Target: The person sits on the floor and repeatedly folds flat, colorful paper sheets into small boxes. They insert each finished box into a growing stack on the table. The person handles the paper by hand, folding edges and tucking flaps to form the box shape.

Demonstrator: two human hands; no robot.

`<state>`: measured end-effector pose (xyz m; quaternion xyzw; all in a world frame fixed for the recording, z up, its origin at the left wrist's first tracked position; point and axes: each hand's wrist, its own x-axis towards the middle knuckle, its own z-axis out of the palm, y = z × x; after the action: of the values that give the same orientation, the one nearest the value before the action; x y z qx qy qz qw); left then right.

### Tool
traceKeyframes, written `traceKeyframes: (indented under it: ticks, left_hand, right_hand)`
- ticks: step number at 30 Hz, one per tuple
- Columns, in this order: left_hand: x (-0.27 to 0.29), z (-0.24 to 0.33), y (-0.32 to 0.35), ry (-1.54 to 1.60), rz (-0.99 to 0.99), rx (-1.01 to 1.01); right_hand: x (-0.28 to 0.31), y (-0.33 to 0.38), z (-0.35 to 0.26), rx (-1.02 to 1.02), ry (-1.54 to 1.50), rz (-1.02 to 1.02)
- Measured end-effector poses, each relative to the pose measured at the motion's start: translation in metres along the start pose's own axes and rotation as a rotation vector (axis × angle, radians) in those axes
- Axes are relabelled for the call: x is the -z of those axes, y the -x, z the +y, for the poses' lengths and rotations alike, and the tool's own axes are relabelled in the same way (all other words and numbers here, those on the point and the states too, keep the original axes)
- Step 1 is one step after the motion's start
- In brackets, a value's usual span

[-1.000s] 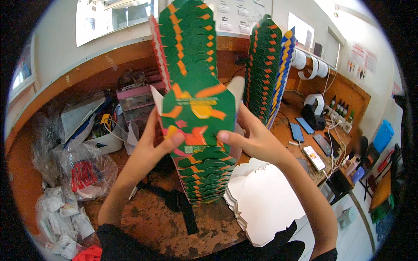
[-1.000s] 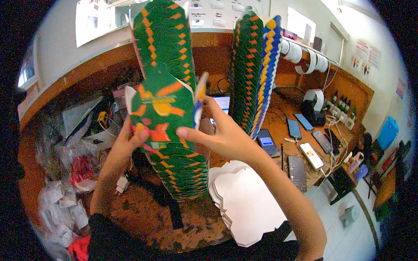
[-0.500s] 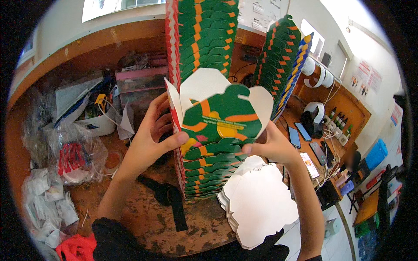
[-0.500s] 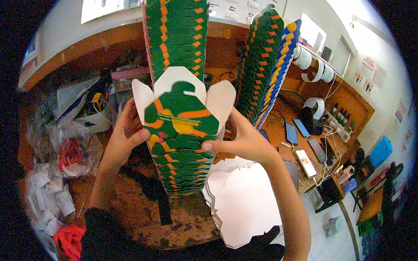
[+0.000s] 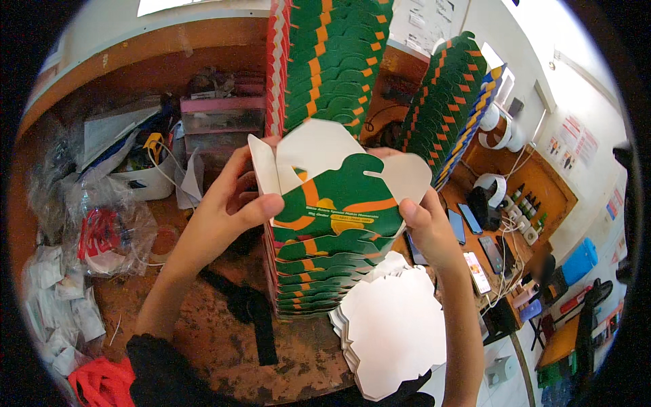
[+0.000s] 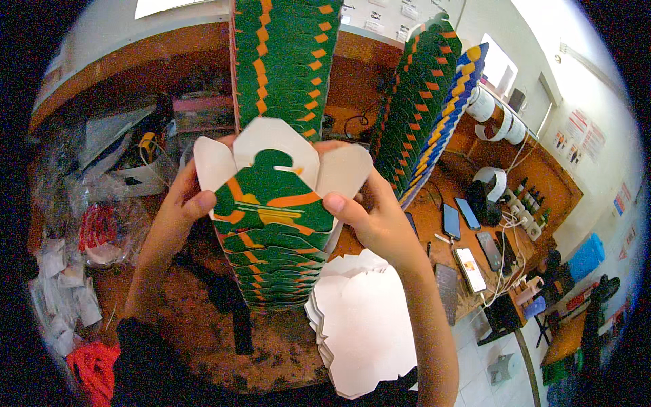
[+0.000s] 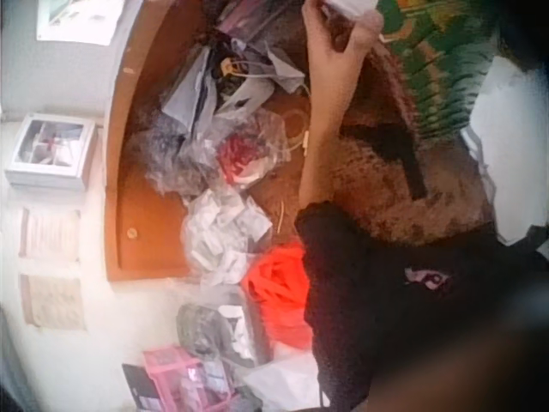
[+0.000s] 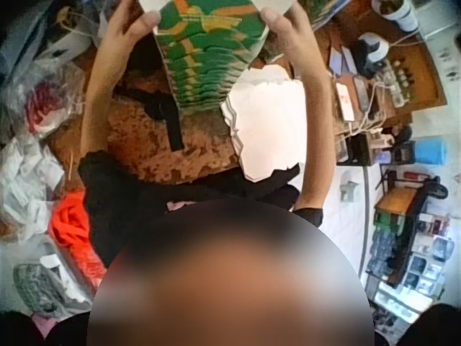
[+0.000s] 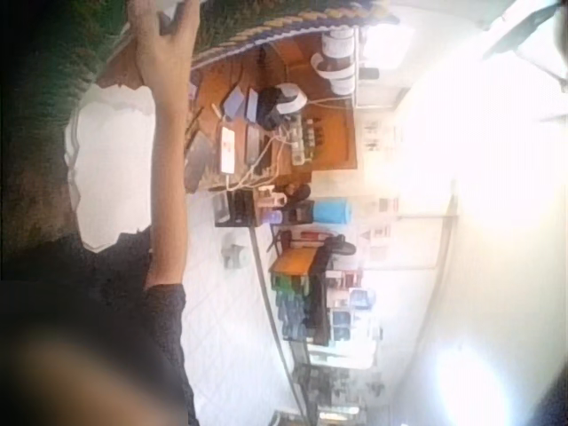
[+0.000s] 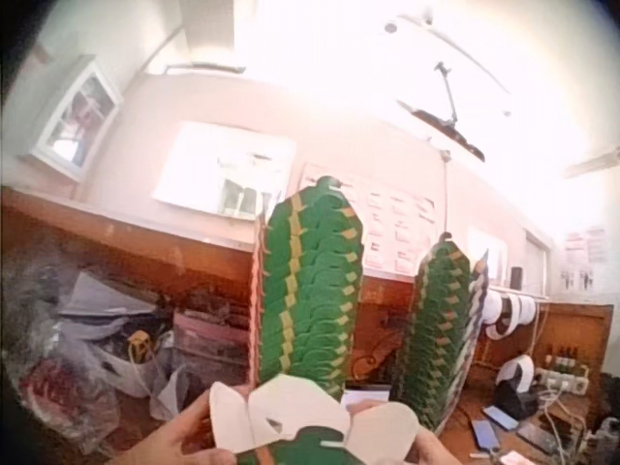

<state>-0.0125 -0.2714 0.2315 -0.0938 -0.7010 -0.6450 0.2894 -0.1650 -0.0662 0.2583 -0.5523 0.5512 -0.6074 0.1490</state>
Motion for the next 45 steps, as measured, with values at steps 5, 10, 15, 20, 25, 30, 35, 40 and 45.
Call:
traceKeyframes:
  ticks: [5,10,15,20,25,30,35,40,45]
  left_hand:
    - [0.008,0.001,0.005,-0.427,-0.076,-0.007]
    - [0.008,-0.001,0.007,-0.367,-0.109,0.001]
    - [0.004,-0.010,0.006,-0.244,-0.084,0.087]
    - [0.001,-0.002,0.004,-0.311,-0.051,0.082]
    - [-0.018,0.011,0.012,-0.664,0.181,-0.499]
    - [-0.058,0.013,0.048,-0.953,0.104,-1.130]
    - [-0.090,0.023,0.033,-0.895,0.266,-1.251]
    - [-0.125,0.024,0.045,-0.730,-0.266,-1.058]
    - [-0.164,0.000,0.061,-0.807,-0.884,-0.590]
  right_hand:
    - [-0.007,0.007,0.023,0.032,-0.055,0.059]
    - [-0.011,0.014,0.035,0.041,-0.107,0.111]
    - [-0.011,0.015,0.042,0.133,-0.136,0.124]
    - [-0.005,0.056,0.035,0.177,0.218,0.201]
    - [-0.051,0.210,0.019,-0.583,1.548,-0.282]
    - [-0.083,0.289,0.028,-0.386,1.331,-0.030]
    - [-0.070,0.283,0.014,-0.288,1.226,-0.029]
    - [-0.063,0.274,-0.001,-0.346,1.046,0.050]
    - [-0.065,0.273,-0.014,-0.382,1.066,0.176]
